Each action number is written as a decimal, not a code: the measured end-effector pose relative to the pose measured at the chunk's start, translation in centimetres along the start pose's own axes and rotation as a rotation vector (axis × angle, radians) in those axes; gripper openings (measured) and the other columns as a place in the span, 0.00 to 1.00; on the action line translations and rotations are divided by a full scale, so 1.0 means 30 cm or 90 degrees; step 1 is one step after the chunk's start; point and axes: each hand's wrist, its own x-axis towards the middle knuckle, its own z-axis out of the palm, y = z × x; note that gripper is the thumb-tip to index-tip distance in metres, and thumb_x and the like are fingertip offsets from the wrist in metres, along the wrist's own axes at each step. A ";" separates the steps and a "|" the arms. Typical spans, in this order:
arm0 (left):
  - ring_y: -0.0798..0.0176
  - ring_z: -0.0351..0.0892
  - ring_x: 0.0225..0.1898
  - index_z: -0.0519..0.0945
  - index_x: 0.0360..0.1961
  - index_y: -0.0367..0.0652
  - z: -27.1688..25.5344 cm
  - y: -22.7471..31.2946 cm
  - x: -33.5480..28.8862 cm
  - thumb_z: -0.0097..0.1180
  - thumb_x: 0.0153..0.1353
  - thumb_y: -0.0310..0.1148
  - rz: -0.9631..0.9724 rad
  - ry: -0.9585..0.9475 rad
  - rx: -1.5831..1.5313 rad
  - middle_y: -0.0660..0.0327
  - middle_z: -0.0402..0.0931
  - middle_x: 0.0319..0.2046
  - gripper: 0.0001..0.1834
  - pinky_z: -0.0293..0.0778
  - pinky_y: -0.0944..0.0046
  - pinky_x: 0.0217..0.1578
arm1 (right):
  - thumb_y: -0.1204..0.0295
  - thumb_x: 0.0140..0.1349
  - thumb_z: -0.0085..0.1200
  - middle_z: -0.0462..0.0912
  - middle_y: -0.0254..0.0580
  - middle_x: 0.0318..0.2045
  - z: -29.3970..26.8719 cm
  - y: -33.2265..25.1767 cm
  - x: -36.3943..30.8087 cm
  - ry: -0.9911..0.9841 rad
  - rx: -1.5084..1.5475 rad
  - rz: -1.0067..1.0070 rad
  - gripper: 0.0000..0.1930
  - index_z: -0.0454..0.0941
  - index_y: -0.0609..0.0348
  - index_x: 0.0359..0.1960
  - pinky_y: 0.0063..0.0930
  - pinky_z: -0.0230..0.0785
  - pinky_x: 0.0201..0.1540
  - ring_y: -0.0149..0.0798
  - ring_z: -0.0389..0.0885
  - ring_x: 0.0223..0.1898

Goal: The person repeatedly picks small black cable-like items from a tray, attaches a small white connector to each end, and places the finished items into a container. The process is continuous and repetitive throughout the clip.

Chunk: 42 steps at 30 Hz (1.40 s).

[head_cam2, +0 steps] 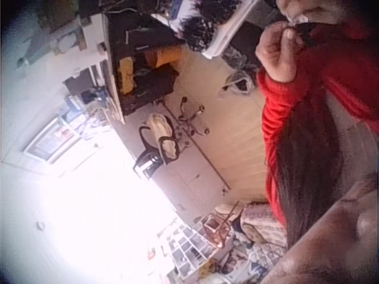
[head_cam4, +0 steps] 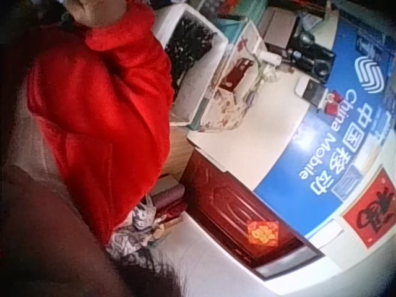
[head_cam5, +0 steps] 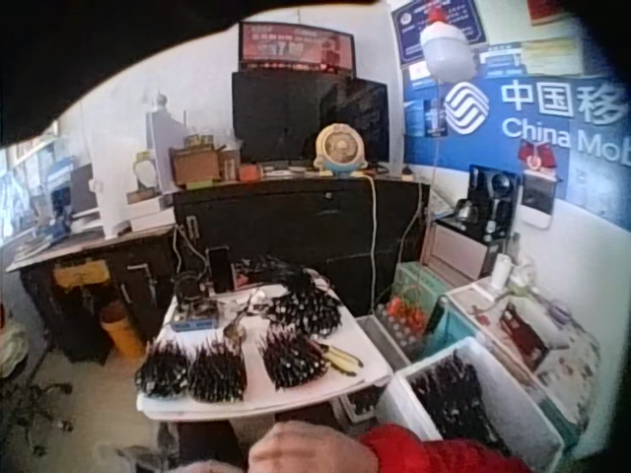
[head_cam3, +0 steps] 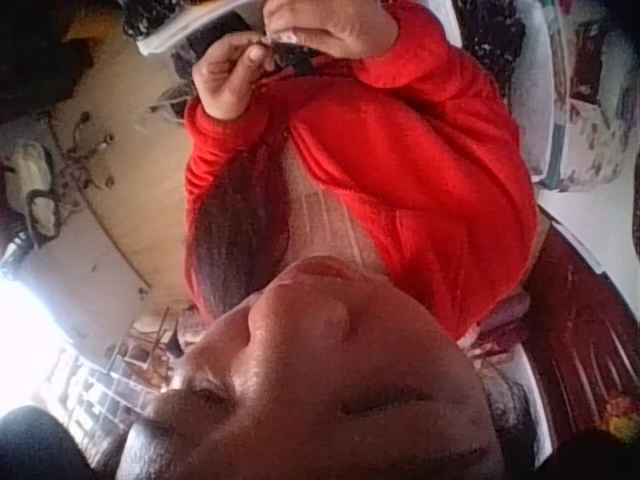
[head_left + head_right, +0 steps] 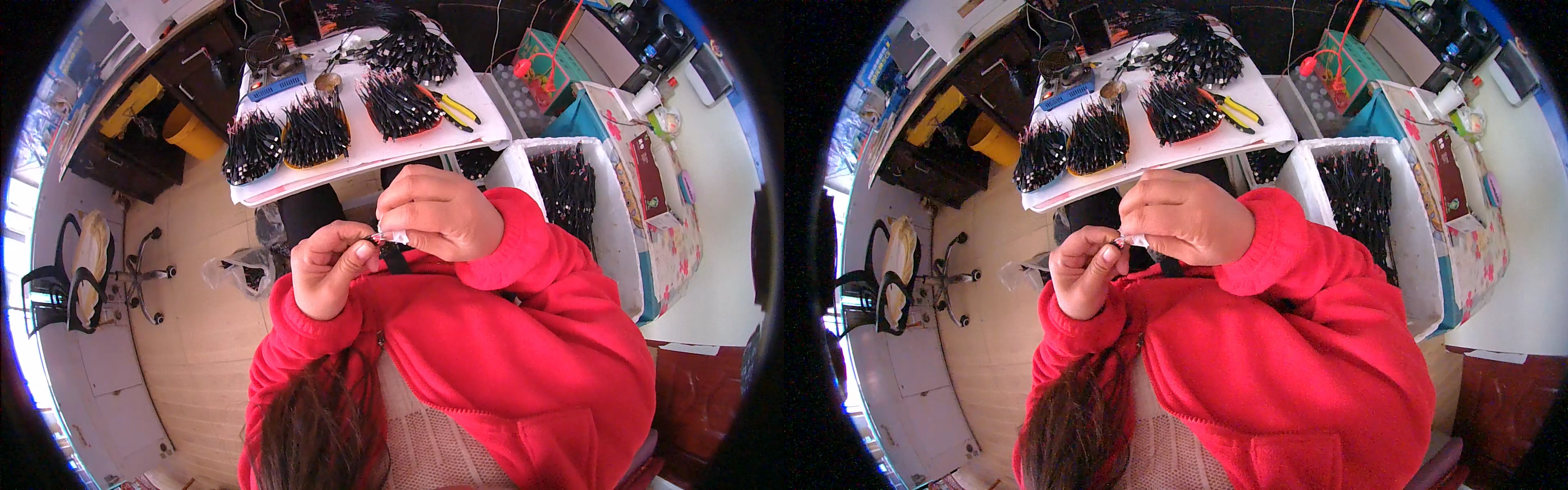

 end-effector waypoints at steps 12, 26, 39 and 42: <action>0.72 0.68 0.22 0.79 0.37 0.31 -0.008 -0.059 0.022 0.52 0.62 0.23 0.055 0.080 -0.229 0.60 0.75 0.23 0.07 0.64 0.73 0.25 | 0.78 0.54 0.58 0.79 0.41 0.33 -0.042 0.024 -0.083 0.130 -0.069 0.117 0.07 0.76 0.62 0.35 0.32 0.70 0.39 0.41 0.77 0.34; 0.70 0.70 0.22 0.79 0.40 0.33 -0.010 -0.088 0.045 0.55 0.60 0.25 -0.054 -0.013 -0.422 0.57 0.77 0.27 0.08 0.62 0.74 0.21 | 0.76 0.53 0.60 0.76 0.39 0.31 0.039 0.029 0.033 0.076 0.058 0.090 0.07 0.75 0.59 0.33 0.27 0.69 0.34 0.39 0.75 0.32; 0.69 0.73 0.22 0.78 0.35 0.32 -0.006 -0.056 0.013 0.54 0.59 0.20 0.106 0.052 -0.050 0.60 0.77 0.24 0.04 0.69 0.71 0.24 | 0.69 0.63 0.53 0.75 0.35 0.32 0.062 -0.057 -0.027 0.112 0.409 0.435 0.09 0.73 0.62 0.39 0.21 0.67 0.38 0.30 0.74 0.34; 0.72 0.69 0.22 0.78 0.37 0.31 -0.005 -0.077 0.019 0.53 0.62 0.23 0.064 0.043 -0.227 0.60 0.76 0.26 0.06 0.63 0.74 0.23 | 0.74 0.52 0.59 0.76 0.40 0.35 0.045 -0.053 -0.013 0.114 -0.077 0.109 0.12 0.75 0.59 0.39 0.31 0.68 0.40 0.43 0.77 0.36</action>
